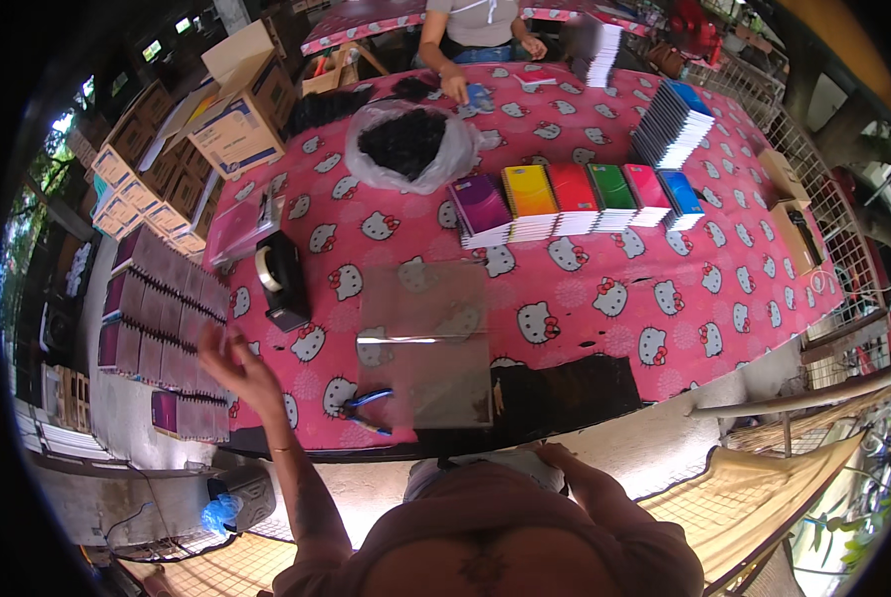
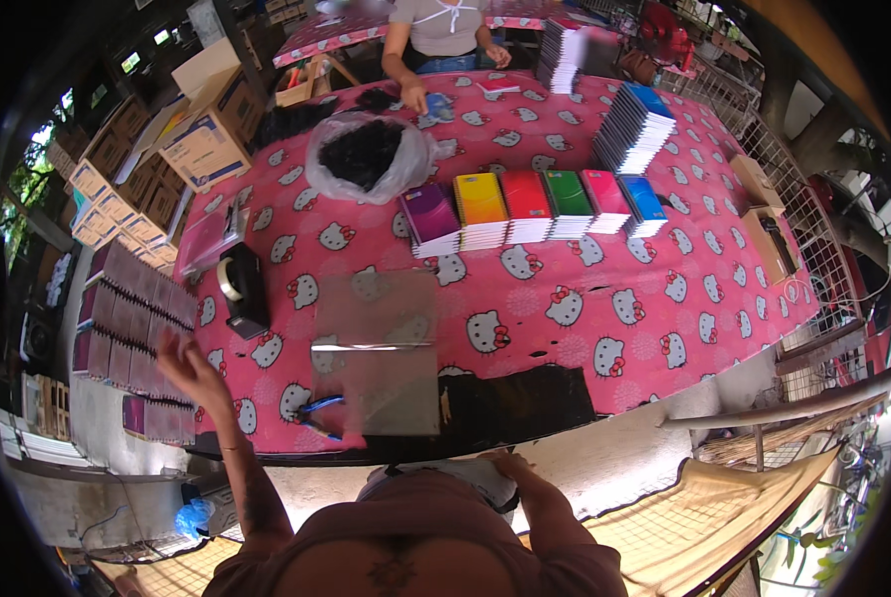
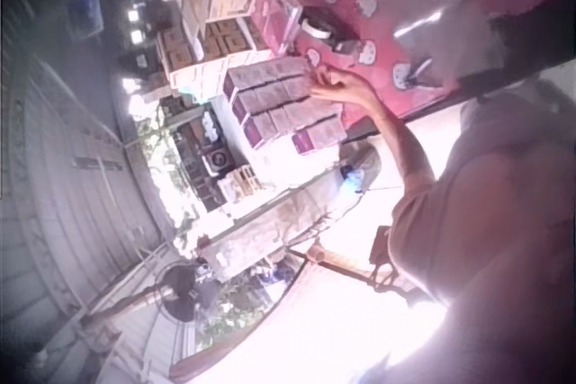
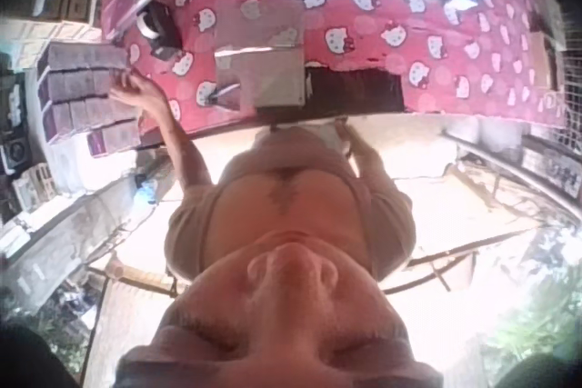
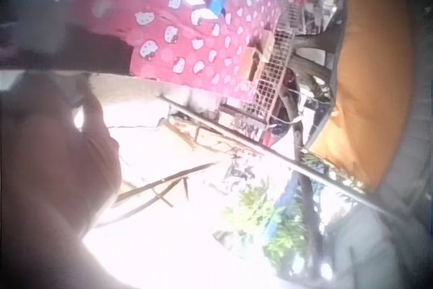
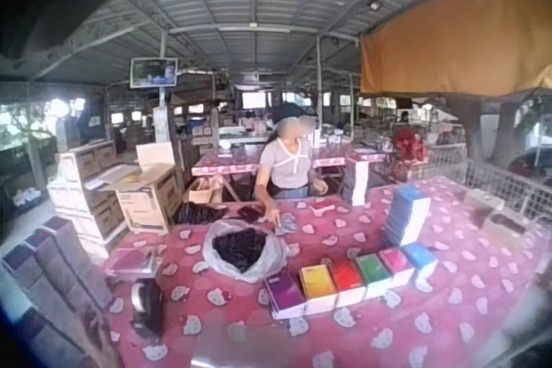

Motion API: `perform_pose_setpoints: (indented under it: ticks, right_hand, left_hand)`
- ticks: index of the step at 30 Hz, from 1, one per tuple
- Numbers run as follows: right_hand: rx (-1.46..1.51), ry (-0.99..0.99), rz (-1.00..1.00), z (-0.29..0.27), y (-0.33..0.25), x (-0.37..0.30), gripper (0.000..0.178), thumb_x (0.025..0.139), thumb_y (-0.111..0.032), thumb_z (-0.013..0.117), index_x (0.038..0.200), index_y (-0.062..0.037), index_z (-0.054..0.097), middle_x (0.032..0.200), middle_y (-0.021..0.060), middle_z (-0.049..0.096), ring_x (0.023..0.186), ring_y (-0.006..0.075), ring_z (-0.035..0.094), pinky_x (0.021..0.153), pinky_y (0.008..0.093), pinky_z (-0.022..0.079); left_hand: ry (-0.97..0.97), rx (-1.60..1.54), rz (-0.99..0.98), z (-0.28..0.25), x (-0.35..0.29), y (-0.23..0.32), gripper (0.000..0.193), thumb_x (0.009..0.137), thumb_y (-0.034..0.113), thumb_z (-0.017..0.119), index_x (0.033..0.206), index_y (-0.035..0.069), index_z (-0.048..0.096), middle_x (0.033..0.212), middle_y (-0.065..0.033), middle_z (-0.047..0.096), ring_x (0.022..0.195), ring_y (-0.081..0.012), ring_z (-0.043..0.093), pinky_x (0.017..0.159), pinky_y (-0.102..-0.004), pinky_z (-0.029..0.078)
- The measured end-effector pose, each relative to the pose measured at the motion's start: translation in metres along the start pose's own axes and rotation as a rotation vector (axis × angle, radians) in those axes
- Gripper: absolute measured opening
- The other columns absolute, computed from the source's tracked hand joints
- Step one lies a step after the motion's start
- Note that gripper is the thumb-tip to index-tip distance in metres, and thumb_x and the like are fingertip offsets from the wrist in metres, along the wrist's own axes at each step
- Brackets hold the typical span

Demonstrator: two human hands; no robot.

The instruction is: The person picks up colorful booklets from several stacks on a table and places them into small plastic bags, then seals the bags using tape from a dispenser.

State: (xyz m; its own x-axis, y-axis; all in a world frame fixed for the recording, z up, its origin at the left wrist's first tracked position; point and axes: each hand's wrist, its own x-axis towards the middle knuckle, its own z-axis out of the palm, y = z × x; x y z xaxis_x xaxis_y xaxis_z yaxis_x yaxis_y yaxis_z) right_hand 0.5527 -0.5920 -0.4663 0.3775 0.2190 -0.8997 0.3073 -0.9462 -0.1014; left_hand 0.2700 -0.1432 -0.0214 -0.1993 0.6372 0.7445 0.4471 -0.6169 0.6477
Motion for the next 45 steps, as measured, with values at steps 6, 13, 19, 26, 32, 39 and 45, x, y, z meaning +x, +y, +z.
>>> perform_pose_setpoints:
  ticks: [6, 13, 19, 26, 32, 39, 45]
  right_hand:
    - [1.077, 1.646, 0.66, -0.172, 0.243, -0.084, 0.024, 0.095, -0.015, 0.056, 0.115, -0.0018, 0.059, 0.123, 0.0269, 0.05, 0.107, 0.0384, 0.056, 0.083, 0.0499, 0.052]
    - [0.391, 1.575, -0.8, -0.504, 0.028, -0.187, 0.064, 0.078, -0.004, 0.074, 0.138, -0.0103, 0.051, 0.143, 0.0165, 0.048, 0.132, 0.0403, 0.045, 0.108, 0.0501, 0.039]
    - [-0.159, 1.437, -0.505, -0.605, -0.009, -0.086, 0.066, 0.086, -0.006, 0.061, 0.147, -0.0189, 0.043, 0.141, 0.0086, 0.049, 0.131, 0.0325, 0.047, 0.105, 0.0541, 0.039]
    - [0.48, 1.167, -1.188, -0.539, 0.045, -0.154, 0.025, 0.081, 0.007, 0.063, 0.102, -0.0061, 0.068, 0.106, 0.0091, 0.067, 0.107, 0.0322, 0.063, 0.088, 0.0425, 0.052]
    - [0.018, 0.712, -1.539, -0.461, 0.017, -0.113, 0.025, 0.078, 0.006, 0.065, 0.099, -0.0077, 0.068, 0.108, 0.0101, 0.069, 0.112, 0.0314, 0.064, 0.093, 0.0398, 0.052]
    - [-0.081, 1.367, -1.254, -0.528, -0.096, -0.134, 0.05, 0.081, -0.006, 0.066, 0.13, -0.0113, 0.059, 0.137, 0.0098, 0.054, 0.126, 0.0331, 0.054, 0.106, 0.0454, 0.043]
    - [-0.223, 1.382, -1.295, -0.546, -0.113, -0.103, 0.04, 0.083, -0.013, 0.066, 0.122, -0.0135, 0.067, 0.116, 0.0023, 0.063, 0.11, 0.0246, 0.06, 0.092, 0.0431, 0.046]
  left_hand:
    - [-0.711, -0.294, 0.378, 0.198, -0.133, 0.173, 0.044, 0.091, 0.013, 0.067, 0.131, -0.002, 0.055, 0.129, -0.0212, 0.055, 0.116, -0.0369, 0.055, 0.097, -0.045, 0.046]
    - [-0.893, -0.333, 0.683, 0.422, -0.271, 0.321, 0.049, 0.089, 0.02, 0.066, 0.134, 0.001, 0.054, 0.136, -0.019, 0.054, 0.122, -0.0376, 0.053, 0.111, -0.052, 0.035]
    - [-0.846, -0.123, 0.846, 0.517, -0.322, 0.343, 0.038, 0.087, 0.012, 0.061, 0.123, 0.001, 0.062, 0.115, -0.0152, 0.067, 0.107, -0.0311, 0.064, 0.118, -0.0597, 0.023]
    - [-0.827, -0.516, 0.335, 0.355, -0.188, 0.354, 0.023, 0.082, 0.008, 0.069, 0.104, 0.003, 0.067, 0.073, -0.0063, 0.065, 0.06, -0.0227, 0.064, 0.059, -0.0402, 0.055]
    - [-1.302, 0.003, 0.489, 0.321, -0.313, 0.3, 0.019, 0.09, 0.02, 0.064, 0.101, 0.006, 0.069, 0.076, -0.0144, 0.069, 0.067, -0.0317, 0.069, 0.058, -0.0426, 0.054]
    - [-0.709, 0.135, 0.396, 0.38, -0.237, 0.258, 0.035, 0.091, 0.014, 0.062, 0.124, 0.006, 0.064, 0.106, -0.0203, 0.069, 0.097, -0.0359, 0.068, 0.081, -0.0436, 0.056]
    - [-0.703, 0.193, 0.529, 0.374, -0.194, 0.186, 0.042, 0.09, 0.01, 0.063, 0.131, 0.005, 0.056, 0.104, -0.0195, 0.069, 0.093, -0.0382, 0.068, 0.081, -0.0463, 0.057]
